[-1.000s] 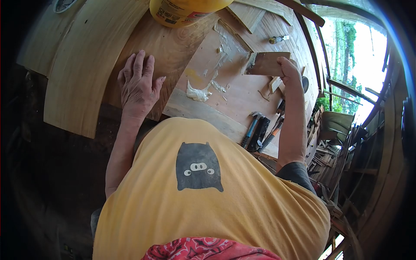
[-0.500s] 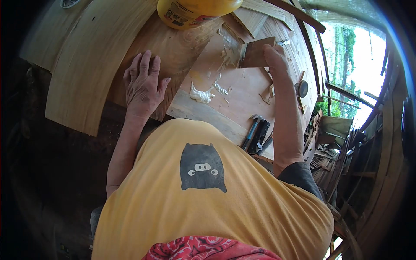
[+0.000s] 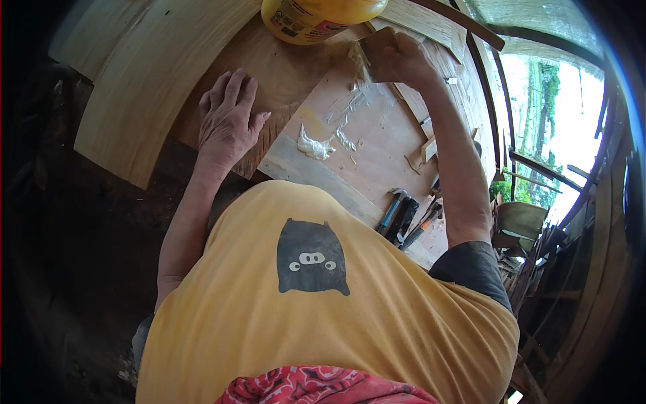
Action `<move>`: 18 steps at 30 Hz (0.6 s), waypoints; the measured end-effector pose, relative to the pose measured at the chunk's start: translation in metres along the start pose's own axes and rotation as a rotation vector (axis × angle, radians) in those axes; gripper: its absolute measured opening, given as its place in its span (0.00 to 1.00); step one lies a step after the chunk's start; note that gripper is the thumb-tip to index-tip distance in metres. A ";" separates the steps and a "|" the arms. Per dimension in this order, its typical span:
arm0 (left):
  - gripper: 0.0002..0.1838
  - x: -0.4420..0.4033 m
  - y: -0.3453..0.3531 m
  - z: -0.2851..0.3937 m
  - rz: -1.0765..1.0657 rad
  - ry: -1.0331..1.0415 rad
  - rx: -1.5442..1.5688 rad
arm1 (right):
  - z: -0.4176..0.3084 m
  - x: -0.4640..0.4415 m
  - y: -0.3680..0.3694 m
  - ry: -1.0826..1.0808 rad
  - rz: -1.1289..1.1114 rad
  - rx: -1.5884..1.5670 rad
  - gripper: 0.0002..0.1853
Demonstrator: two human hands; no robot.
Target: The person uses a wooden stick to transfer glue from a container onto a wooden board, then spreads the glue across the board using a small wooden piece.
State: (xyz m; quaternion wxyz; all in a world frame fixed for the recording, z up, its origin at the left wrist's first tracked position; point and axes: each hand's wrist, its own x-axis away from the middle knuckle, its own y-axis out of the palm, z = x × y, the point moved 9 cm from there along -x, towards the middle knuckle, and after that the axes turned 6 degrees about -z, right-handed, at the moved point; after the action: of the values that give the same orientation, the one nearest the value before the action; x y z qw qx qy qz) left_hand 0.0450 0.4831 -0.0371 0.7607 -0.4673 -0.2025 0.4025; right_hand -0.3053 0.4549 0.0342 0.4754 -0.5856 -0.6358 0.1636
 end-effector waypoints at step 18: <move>0.31 0.007 0.005 0.006 0.048 -0.008 -0.118 | -0.020 0.030 0.048 -0.181 -0.154 0.505 0.21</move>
State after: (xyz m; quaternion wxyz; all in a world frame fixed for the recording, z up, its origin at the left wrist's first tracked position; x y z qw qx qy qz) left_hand 0.0431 0.4934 -0.0395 0.7211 -0.5145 -0.2174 0.4099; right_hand -0.2573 0.4875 0.0195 0.5586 -0.3815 -0.6574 0.3321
